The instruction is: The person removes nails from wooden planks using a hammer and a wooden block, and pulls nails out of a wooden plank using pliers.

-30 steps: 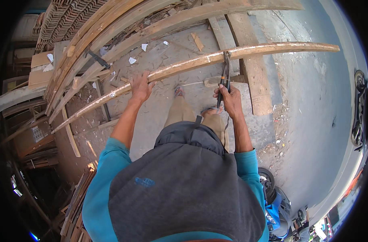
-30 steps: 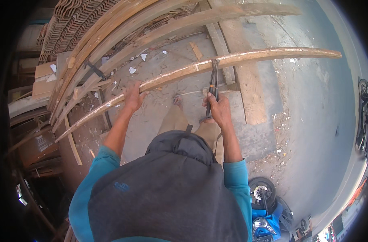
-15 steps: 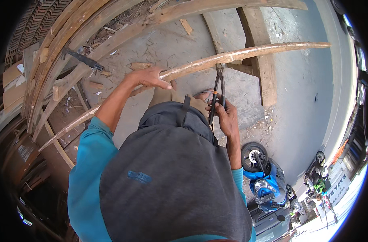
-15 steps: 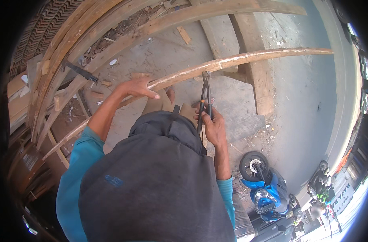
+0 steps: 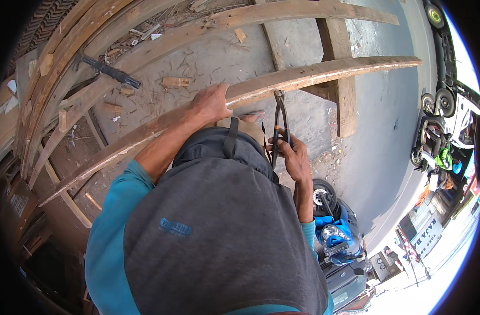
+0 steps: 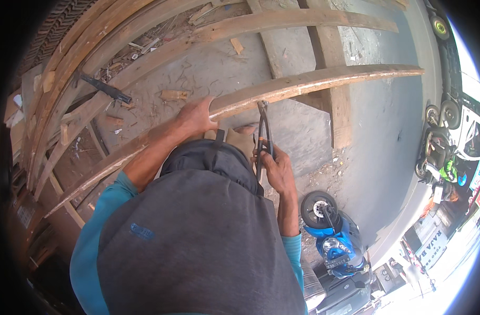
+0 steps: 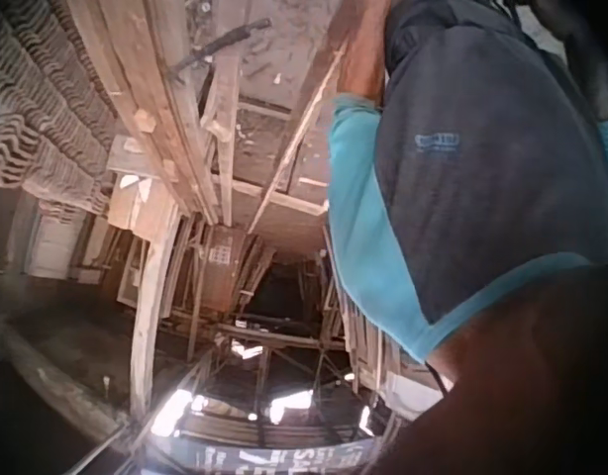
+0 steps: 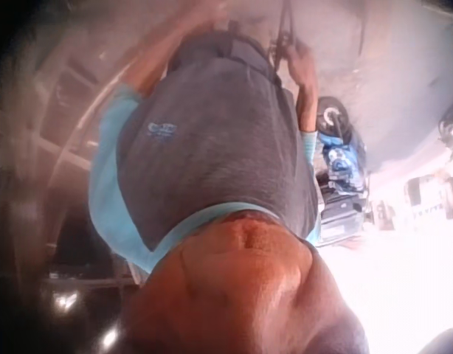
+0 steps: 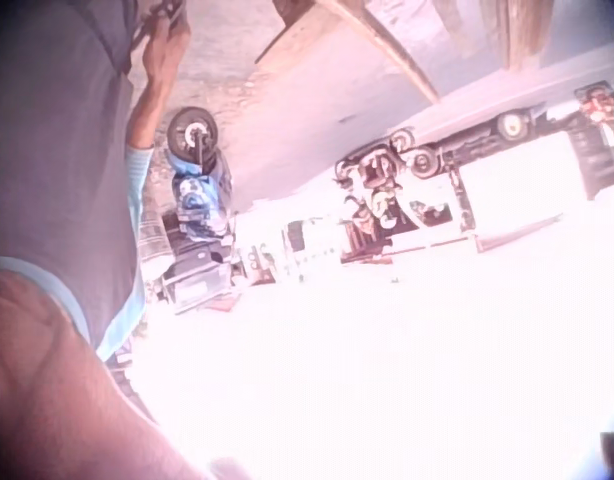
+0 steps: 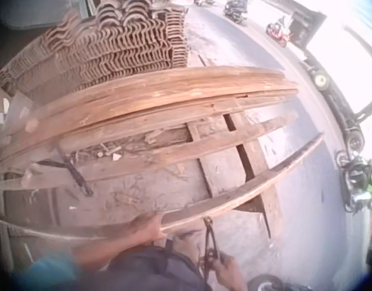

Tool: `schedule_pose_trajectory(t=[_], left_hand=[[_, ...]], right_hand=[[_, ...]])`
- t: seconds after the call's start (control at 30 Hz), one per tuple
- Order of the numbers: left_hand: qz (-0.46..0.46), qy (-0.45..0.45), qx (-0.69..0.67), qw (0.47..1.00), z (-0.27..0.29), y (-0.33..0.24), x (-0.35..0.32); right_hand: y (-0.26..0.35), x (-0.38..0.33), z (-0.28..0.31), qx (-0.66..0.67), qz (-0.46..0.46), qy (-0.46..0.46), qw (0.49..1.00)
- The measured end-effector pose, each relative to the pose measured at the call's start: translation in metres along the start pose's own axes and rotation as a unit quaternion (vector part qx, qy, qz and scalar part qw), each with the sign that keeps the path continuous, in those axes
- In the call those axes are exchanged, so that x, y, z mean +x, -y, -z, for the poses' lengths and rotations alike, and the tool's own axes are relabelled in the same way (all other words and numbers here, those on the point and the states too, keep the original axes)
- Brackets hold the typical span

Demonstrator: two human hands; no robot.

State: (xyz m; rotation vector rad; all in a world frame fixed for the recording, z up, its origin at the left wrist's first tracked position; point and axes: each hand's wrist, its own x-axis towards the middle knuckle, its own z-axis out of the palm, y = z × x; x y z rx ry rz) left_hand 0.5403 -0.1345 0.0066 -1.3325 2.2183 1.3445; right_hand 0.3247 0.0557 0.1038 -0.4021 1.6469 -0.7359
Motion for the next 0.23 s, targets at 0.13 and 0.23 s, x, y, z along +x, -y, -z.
schedule_pose_trajectory(t=[0.13, 0.23], left_hand=[[-0.028, -0.068, 0.039, 0.996, -0.004, -0.007, -0.012], [-0.031, -0.072, 0.062, 0.995, -0.004, -0.007, -0.014]], right_hand=[[0.004, 0.002, -0.008, -0.029, -0.032, 0.032, 0.999], [0.01, -0.001, -0.014, -0.027, -0.041, 0.032, 0.998]])
